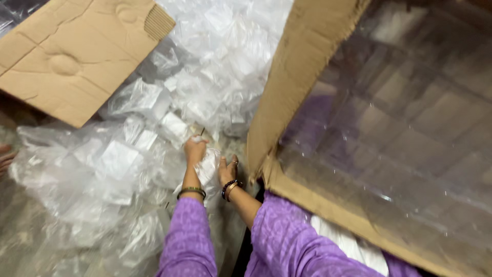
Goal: The person sits on the floor in front of a large cardboard box filled with clear plastic boxes. They take each box, pull a plastic bag over it, twist the bag closed, and place the wrapped box back into the carton, repeating this for box after box.
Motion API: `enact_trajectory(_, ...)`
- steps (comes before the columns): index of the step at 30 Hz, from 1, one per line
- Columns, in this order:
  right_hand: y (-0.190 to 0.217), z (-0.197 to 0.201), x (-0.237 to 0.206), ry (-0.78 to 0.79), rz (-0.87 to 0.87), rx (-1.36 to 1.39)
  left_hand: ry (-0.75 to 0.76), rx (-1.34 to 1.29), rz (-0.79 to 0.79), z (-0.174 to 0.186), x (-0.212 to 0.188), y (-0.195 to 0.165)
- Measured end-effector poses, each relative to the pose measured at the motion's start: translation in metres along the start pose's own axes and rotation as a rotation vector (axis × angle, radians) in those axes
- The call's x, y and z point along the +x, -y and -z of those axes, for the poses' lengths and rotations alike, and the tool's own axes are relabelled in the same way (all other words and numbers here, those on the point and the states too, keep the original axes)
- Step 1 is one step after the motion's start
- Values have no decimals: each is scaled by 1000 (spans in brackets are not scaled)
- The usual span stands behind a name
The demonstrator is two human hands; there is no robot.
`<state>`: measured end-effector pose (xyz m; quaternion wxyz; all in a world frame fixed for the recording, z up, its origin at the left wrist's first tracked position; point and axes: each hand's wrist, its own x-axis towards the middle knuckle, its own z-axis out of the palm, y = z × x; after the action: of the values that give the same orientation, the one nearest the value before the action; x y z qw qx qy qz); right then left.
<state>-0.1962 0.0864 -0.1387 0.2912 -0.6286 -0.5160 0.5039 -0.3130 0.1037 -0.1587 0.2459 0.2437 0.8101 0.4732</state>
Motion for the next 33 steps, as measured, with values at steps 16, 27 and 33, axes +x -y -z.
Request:
enact_trajectory(16, 55, 288, -83, 791, 294, 303, 868, -743, -517, 72, -245, -110)
enact_trajectory(27, 2, 380, -135, 264, 547, 427, 789, -342, -515, 5, -313, -152)
enact_trajectory(33, -52, 401, -144, 495, 546, 489, 844, -270, -651, -36, -336, -128)
